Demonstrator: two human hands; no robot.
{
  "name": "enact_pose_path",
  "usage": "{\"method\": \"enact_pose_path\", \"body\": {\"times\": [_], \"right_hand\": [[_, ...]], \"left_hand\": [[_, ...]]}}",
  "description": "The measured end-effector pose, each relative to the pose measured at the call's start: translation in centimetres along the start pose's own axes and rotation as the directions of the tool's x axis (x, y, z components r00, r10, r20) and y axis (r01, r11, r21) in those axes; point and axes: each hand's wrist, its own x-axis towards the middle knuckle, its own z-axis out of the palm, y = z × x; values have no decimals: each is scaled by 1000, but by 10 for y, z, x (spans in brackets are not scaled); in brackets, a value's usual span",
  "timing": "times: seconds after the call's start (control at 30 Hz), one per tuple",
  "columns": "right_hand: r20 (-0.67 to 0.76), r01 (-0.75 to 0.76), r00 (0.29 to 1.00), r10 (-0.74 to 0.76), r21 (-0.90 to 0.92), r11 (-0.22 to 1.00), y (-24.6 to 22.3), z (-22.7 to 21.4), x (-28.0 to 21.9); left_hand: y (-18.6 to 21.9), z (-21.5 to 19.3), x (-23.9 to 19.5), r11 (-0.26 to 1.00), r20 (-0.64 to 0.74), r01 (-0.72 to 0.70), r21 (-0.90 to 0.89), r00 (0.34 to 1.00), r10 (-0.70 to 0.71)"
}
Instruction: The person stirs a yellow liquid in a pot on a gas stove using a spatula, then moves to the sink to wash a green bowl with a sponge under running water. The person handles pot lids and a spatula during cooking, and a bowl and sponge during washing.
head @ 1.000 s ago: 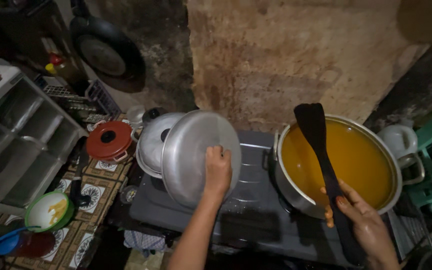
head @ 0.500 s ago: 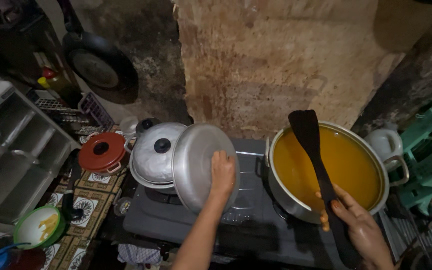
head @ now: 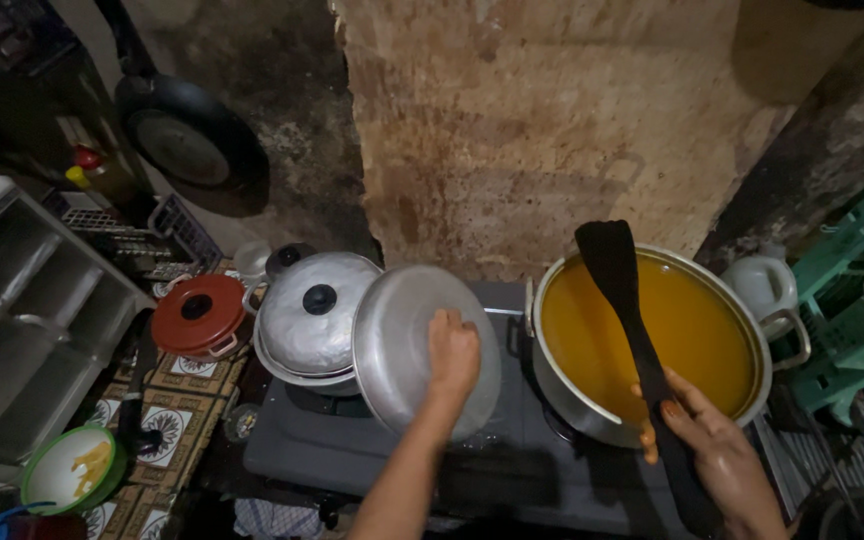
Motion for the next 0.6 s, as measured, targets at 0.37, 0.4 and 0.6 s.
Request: {"method": "enact_pose_path", "body": {"times": [0.37, 0.4, 0.6], "right_hand": [[136, -7, 991, -14, 155, 988, 24, -11, 10], [149, 5, 988, -30, 167, 986, 25, -11, 10], [95, -33, 995, 14, 205, 978, 19, -7, 1]], "left_hand": [[9, -8, 3, 1000, 98, -22, 22, 995, 20], [9, -7, 2, 1000, 87, -20, 4, 996, 20], [16, -3, 0, 999, 144, -38, 29, 989, 33]]}}
